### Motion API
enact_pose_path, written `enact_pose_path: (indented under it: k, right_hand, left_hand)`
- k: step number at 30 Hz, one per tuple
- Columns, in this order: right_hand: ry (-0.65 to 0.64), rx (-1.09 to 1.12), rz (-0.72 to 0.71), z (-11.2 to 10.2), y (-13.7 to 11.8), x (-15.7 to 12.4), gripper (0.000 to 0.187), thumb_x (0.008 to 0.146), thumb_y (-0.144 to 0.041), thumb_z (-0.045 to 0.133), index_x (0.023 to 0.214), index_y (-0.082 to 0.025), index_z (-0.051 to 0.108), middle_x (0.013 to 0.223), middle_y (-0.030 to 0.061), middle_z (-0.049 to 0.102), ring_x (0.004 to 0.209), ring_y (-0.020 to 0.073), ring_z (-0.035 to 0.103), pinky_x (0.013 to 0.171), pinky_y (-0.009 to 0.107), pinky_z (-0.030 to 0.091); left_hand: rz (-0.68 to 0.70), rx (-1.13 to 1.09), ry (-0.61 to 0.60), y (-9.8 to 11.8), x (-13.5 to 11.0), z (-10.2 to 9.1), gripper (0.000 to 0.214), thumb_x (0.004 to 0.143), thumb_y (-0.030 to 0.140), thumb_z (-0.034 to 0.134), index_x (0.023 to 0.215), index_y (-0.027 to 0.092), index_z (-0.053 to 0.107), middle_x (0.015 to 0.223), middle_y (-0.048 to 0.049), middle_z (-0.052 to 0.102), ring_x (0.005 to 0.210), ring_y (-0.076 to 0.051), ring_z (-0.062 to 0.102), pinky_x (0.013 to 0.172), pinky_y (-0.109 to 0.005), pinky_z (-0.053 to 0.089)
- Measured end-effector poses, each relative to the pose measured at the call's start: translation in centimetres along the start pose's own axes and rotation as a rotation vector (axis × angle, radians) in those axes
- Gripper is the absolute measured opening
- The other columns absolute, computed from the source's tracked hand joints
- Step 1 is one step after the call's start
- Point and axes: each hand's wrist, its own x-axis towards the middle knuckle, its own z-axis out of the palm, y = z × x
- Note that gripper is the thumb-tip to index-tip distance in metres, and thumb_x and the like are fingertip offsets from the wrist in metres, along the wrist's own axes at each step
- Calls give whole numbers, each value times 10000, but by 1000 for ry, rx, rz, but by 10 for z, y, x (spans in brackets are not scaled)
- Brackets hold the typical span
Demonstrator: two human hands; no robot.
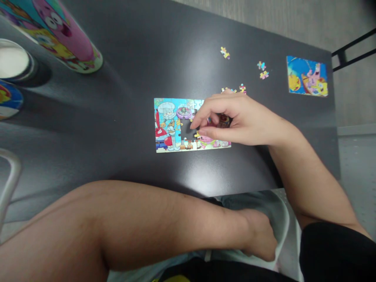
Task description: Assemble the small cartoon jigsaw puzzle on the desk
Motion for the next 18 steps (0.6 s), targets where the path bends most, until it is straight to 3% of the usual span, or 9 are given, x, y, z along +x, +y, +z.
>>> enact_pose_path:
  k: [1,3,5,11,16,18]
  right_hand:
    - [5,-19,-23,0,2,0,150,1157,-365,898,1279,-282,925,1031,16,901,838,219,733,873,417,573]
    - [5,-58,-42,1,4,0,173,1162,-405,897,1283,-283,917,1020,7,891,848,219,736,925,418,561]
    - [7,-88,-46,1,5,0,183,1167,-424,875,1281,-285,909,998,3,867,853,226,718,979,436,555]
    - [-9,-170,-13,2,1,0,204,1172,-460,832,1297,-312,895,962,3,802,941,273,705,1132,510,516]
    - [-21,-190,-16,2,2,-1,208,1172,-461,837,1310,-318,897,1024,21,802,1017,292,713,1144,519,495]
    - [-21,-200,-18,1,2,-1,211,1173,-450,839,1316,-309,903,1102,38,822,1064,299,724,1141,514,494]
  left_hand:
    - [102,-67,28,-2,0,-2,56,790,713,941,821,684,905,550,25,598,442,-119,-4,521,-385,141]
    - [237,-170,48,-5,0,-6,118,846,530,985,819,629,926,488,47,494,399,-130,8,469,-400,208]
    - [266,-212,33,-7,0,-8,177,864,444,1004,766,567,922,459,63,432,375,-131,21,446,-403,255]
    - [258,-234,12,-7,-5,-13,256,847,387,1033,708,552,894,632,57,722,378,-125,158,459,-396,258]
    - [250,-233,37,-7,-4,-13,219,797,437,1052,696,542,889,565,37,630,409,-120,117,469,-377,191]
    - [169,-199,51,-5,-3,-11,213,742,531,1058,645,527,868,534,18,579,433,-114,69,490,-368,129]
